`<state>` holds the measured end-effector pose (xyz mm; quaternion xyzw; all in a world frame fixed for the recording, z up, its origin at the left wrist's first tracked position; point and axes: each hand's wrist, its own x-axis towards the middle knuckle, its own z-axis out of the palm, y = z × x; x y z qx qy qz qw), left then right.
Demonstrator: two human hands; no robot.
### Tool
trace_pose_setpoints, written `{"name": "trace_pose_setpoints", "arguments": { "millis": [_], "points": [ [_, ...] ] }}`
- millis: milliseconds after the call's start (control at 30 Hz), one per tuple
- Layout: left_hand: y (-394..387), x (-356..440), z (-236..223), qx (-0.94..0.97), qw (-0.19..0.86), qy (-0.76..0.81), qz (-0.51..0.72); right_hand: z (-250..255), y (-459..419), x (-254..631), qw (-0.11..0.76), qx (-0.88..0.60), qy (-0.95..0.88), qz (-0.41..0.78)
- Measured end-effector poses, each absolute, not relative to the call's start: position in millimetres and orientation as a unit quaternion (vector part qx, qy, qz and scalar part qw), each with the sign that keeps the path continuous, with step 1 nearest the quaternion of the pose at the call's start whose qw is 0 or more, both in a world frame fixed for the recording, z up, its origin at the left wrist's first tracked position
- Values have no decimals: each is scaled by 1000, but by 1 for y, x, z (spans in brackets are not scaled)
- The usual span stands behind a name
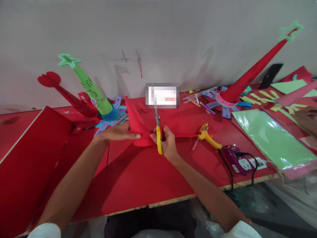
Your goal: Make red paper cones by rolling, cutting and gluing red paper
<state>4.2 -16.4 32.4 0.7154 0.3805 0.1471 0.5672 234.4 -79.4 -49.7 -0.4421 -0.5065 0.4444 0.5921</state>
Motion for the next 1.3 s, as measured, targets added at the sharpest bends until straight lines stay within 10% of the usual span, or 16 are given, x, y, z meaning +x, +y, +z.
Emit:
{"name": "trace_pose_setpoints", "arguments": {
  "millis": [900,1300],
  "points": [
    [-26,48,16,343,729,305,508,-46,-76,236,621,-464,-458,435],
    [1,28,9,493,555,412,527,-48,-79,231,601,-452,-465,467]
  ]
}}
